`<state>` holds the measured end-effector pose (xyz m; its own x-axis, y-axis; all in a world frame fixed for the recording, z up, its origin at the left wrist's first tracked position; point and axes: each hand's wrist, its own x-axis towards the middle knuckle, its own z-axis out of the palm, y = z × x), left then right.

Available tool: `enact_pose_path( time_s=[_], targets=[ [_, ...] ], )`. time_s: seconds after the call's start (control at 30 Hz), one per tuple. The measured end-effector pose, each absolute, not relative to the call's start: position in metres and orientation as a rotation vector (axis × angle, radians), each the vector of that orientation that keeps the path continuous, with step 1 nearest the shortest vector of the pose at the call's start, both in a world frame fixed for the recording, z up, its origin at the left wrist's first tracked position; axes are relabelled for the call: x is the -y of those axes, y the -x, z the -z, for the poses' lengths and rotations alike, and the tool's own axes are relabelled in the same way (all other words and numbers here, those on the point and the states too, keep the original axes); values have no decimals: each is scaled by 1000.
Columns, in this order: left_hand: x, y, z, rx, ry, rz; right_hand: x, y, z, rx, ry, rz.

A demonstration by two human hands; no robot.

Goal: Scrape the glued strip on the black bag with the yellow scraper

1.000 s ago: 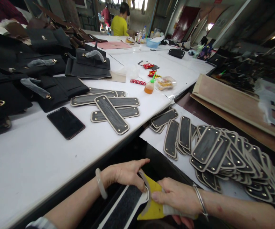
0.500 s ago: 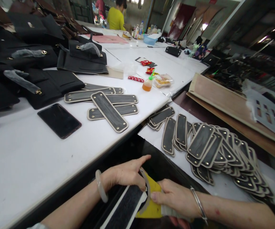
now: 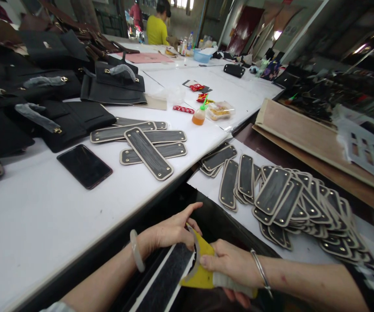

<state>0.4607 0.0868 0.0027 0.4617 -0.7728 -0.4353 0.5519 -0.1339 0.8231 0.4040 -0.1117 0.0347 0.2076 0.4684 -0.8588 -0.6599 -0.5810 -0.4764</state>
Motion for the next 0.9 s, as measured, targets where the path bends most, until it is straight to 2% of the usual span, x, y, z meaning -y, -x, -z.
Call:
enact_pose_path(
  time_s=[0.27, 0.47, 0.63, 0.8, 0.9],
  targets=[
    [-97, -454, -6, 164, -1106, 1012, 84, -392, -27, -260, 1425, -1449],
    [-113, -444, -36, 113, -1451, 902, 58, -370, -24, -475, 1439, -1336],
    [-104, -434, -34, 134, -1718, 792, 40, -348, -10, -483, 1476, -1227],
    [-104, -426, -35, 115, -1685, 789, 70, -324, -11, -226, 1439, -1122],
    [-117, -418, -40, 110, -1588, 813, 96, -324, -13, -218, 1494, -833]
  ],
)
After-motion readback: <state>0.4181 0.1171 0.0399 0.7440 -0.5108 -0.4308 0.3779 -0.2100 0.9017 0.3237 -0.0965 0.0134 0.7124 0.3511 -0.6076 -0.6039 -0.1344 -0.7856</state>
